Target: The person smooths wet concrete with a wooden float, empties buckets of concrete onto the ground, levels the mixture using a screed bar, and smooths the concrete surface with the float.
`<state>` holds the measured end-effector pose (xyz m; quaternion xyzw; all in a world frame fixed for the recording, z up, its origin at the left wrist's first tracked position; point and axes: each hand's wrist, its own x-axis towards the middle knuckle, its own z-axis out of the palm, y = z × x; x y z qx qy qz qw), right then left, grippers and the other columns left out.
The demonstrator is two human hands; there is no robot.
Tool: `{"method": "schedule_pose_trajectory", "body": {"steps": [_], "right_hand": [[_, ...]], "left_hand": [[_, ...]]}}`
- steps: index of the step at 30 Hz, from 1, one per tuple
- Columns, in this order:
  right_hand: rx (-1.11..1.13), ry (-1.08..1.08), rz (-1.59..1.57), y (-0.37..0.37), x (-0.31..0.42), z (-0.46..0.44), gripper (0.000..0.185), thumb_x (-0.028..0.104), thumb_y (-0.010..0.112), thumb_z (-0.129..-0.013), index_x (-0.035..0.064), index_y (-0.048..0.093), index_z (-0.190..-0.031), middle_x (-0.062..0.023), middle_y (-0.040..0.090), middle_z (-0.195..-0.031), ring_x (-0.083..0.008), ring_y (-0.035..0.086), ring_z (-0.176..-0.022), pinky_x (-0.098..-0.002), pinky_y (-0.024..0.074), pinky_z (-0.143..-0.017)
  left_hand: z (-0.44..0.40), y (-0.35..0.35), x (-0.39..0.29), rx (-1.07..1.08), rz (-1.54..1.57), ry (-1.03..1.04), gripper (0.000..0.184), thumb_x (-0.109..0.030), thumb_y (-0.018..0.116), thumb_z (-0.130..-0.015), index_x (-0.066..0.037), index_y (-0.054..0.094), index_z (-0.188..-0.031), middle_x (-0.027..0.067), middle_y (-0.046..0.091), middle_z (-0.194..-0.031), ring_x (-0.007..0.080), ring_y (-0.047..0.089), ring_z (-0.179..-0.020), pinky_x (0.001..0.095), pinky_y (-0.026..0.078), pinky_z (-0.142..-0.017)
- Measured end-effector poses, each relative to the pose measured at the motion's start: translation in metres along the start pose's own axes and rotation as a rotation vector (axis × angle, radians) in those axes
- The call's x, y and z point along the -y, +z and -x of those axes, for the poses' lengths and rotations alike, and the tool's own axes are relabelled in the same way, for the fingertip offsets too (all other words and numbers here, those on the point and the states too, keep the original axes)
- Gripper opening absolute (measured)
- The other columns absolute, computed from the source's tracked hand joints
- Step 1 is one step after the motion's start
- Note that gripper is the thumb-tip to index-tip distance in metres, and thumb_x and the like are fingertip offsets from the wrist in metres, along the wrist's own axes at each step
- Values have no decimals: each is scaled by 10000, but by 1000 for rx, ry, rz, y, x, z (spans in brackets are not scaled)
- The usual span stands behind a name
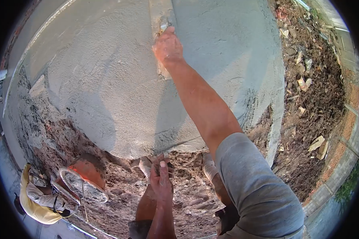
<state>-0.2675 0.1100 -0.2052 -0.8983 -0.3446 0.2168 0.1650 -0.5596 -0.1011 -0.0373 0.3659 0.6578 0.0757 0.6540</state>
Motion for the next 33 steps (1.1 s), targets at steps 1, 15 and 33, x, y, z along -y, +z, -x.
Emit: {"method": "schedule_pose_trajectory", "body": {"steps": [1,15,33], "right_hand": [[-6,92,-77,-12,-25,8,365,198,541,-914,-74,375,-1093,-295,614,-1042,-395,636,-980,-423,534,-827],[-159,573,-93,-100,-301,228,395,285,533,-921,-31,327,-1039,-325,607,-820,-483,630,-755,-509,528,-677],[-513,845,5,-193,-344,483,546,396,606,-878,-34,465,-1184,-297,619,-984,-471,619,-890,-499,489,-772]], "left_hand": [[1,8,6,14,-50,-5,466,-378,507,-980,-28,508,-1288,98,628,-1088,92,560,-772,227,443,-645],[-8,17,15,72,-411,75,408,-344,495,-991,-18,555,-1230,79,643,-974,73,530,-737,230,441,-632],[75,84,-17,233,-418,22,332,-330,539,-976,-95,585,-1207,21,627,-921,48,513,-692,194,419,-582]]}}
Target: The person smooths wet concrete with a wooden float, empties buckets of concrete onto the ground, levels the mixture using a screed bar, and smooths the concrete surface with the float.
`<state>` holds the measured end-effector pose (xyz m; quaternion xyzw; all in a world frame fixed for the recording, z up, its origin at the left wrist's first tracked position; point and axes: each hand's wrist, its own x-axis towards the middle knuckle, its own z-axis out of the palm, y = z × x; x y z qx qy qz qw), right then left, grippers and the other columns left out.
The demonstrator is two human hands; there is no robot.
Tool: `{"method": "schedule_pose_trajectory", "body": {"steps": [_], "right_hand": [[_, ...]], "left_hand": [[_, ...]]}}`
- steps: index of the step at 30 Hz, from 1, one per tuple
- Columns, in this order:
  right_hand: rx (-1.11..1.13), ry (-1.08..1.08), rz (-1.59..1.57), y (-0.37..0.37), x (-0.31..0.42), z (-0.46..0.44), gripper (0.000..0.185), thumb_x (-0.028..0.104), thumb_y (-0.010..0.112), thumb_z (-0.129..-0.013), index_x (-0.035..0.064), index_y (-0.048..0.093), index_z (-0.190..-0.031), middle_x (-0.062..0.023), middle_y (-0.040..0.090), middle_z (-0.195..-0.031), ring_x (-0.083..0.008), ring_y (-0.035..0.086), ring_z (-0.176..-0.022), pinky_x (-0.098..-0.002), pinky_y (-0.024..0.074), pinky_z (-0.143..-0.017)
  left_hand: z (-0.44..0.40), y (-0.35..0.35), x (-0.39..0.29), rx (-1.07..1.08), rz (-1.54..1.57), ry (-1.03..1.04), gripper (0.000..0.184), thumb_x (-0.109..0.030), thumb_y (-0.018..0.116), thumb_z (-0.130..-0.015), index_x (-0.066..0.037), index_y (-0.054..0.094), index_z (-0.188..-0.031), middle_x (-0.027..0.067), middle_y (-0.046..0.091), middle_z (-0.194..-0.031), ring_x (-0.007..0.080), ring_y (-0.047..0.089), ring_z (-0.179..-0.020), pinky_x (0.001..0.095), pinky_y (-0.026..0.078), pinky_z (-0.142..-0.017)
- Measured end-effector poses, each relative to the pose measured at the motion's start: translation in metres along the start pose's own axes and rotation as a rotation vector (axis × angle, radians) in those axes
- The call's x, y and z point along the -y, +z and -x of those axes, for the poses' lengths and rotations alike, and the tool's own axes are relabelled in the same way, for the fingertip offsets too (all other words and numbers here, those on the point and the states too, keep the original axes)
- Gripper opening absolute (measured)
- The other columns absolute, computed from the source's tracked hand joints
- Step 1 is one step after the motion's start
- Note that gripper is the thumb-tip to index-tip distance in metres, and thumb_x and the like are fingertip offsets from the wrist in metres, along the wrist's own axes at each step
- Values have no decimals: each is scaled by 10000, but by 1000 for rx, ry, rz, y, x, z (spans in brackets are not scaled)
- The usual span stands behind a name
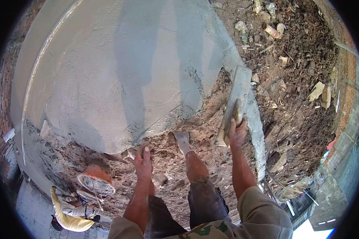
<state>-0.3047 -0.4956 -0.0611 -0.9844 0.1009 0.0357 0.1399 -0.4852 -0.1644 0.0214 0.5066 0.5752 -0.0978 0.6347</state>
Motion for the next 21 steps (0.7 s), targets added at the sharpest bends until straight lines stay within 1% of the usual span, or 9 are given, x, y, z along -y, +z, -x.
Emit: {"method": "schedule_pose_trajectory", "body": {"steps": [2,5,7,8,11,15,17,18,21], "right_hand": [[79,95,-175,-69,56,2,563,333,664,-850,-32,450,-1222,-296,605,-1020,-441,626,-907,-468,487,-796],[13,-10,-239,-85,61,10,572,275,694,-821,-31,449,-1237,-264,634,-946,-434,636,-859,-464,493,-777],[253,-26,-206,-55,38,11,616,296,700,-805,-27,443,-1262,-267,648,-898,-460,631,-847,-481,492,-771],[342,-45,-27,-49,49,12,596,328,687,-797,-17,449,-1221,-279,654,-899,-466,631,-867,-490,498,-795],[914,-152,499,-59,51,-1,672,335,626,-841,-26,352,-1338,-291,637,-1018,-446,627,-942,-486,494,-837],[756,-54,397,-120,61,14,538,340,629,-819,-6,445,-1187,-281,641,-1001,-429,631,-948,-497,488,-851],[691,-87,304,-112,54,1,513,317,641,-799,3,453,-1158,-285,637,-994,-434,627,-942,-502,485,-854],[664,-91,273,-112,41,-3,501,306,647,-789,8,458,-1144,-287,636,-990,-436,625,-939,-505,484,-855],[563,73,232,-93,24,-17,478,288,632,-760,16,509,-1134,-277,634,-983,-447,613,-947,-495,484,-856]], "left_hand": [[9,-9,-3,-13,14,21,328,-318,569,-963,-90,592,-1198,8,605,-855,50,508,-649,201,416,-540],[23,-13,-22,-32,-161,69,314,-293,584,-957,-83,601,-1190,2,604,-859,44,500,-644,203,414,-542],[27,-11,-29,-56,-140,130,318,-275,586,-956,-61,599,-1191,10,601,-880,55,508,-649,207,435,-578],[30,-10,-33,-67,-137,170,322,-273,583,-958,-56,595,-1194,15,603,-888,61,517,-656,210,445,-596],[52,-13,-63,-88,-104,138,356,-284,576,-958,-30,576,-1207,56,632,-942,104,574,-765,250,488,-700],[96,-28,-112,-307,-248,297,390,-321,550,-962,2,592,-1175,96,649,-996,122,610,-861,268,469,-801],[87,-38,-110,-350,-353,339,403,-344,547,-962,5,613,-1152,121,656,-1053,134,615,-907,269,461,-840],[72,-48,-87,-253,-197,331,443,-389,541,-948,-2,628,-1146,186,667,-987,233,644,-884,331,503,-760],[67,-58,-90,1,-252,-11,455,-340,589,-931,-12,574,-1246,176,668,-1034,237,627,-946,327,501,-794]]}}
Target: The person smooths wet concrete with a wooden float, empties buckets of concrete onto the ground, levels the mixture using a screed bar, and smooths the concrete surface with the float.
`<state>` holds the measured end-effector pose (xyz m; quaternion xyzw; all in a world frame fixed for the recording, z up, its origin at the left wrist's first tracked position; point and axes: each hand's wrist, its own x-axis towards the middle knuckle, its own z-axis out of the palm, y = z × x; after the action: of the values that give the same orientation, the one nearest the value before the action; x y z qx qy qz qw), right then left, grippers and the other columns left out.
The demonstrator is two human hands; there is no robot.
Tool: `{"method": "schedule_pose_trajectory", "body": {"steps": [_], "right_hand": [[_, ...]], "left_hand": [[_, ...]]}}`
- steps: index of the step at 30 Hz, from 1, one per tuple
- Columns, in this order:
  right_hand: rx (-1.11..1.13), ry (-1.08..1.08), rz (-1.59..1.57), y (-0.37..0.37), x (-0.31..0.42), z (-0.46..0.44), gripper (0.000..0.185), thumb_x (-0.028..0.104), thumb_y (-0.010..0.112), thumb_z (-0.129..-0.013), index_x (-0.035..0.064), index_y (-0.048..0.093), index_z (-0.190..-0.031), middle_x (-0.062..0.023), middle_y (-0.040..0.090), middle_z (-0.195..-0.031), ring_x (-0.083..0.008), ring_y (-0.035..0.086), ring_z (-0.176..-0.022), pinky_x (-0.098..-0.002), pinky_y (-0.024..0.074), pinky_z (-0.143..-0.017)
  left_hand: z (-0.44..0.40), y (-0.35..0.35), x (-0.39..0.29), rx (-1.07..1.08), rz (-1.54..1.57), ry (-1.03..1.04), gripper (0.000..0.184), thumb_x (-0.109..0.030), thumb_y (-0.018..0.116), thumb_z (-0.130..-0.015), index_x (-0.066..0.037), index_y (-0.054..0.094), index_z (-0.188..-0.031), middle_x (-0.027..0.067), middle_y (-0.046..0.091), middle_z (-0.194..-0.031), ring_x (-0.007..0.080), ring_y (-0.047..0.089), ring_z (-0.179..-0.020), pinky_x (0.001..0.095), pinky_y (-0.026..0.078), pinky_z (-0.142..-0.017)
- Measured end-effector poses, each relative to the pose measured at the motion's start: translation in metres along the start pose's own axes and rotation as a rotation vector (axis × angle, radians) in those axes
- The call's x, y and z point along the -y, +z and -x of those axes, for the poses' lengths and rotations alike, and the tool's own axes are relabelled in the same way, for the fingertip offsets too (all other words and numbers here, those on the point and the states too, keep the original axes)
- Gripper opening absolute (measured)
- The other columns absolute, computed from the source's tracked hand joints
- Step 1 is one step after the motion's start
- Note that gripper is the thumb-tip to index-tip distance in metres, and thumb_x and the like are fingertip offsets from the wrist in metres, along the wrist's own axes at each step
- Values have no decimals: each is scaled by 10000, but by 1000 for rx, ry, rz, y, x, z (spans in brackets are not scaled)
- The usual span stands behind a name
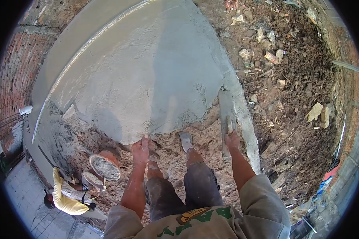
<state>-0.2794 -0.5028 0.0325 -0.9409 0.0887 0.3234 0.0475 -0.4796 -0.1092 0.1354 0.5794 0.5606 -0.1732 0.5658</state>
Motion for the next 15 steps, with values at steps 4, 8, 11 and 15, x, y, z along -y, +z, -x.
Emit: {"method": "schedule_pose_trajectory", "body": {"steps": [4,8,11,15], "right_hand": [[-164,192,-204,57,-48,-59,471,277,657,-752,7,547,-1122,-234,650,-979,-402,634,-900,-450,492,-819],[-66,292,-504,152,-166,-151,473,270,691,-774,21,552,-1151,-142,632,-951,-288,587,-818,-415,469,-761],[224,119,287,176,-203,-205,364,305,554,-882,91,618,-1169,-133,639,-1121,-299,609,-989,-409,490,-836],[134,-88,117,134,-146,-136,303,278,525,-882,39,632,-1035,-146,668,-1004,-291,629,-913,-380,503,-803]], "left_hand": [[-9,35,25,-44,-179,289,604,-270,658,-896,-46,412,-1399,191,620,-1179,232,603,-1047,323,497,-841],[-23,47,101,-37,-272,118,701,-270,668,-886,-100,305,-1461,215,516,-1328,313,511,-1229,396,465,-939],[-31,52,144,-79,-361,-54,691,-349,628,-912,-129,289,-1473,206,535,-1299,307,555,-1180,385,487,-911],[-12,44,89,-79,-297,-56,633,-394,588,-927,-104,346,-1435,157,556,-1289,286,624,-1031,379,485,-888]]}}
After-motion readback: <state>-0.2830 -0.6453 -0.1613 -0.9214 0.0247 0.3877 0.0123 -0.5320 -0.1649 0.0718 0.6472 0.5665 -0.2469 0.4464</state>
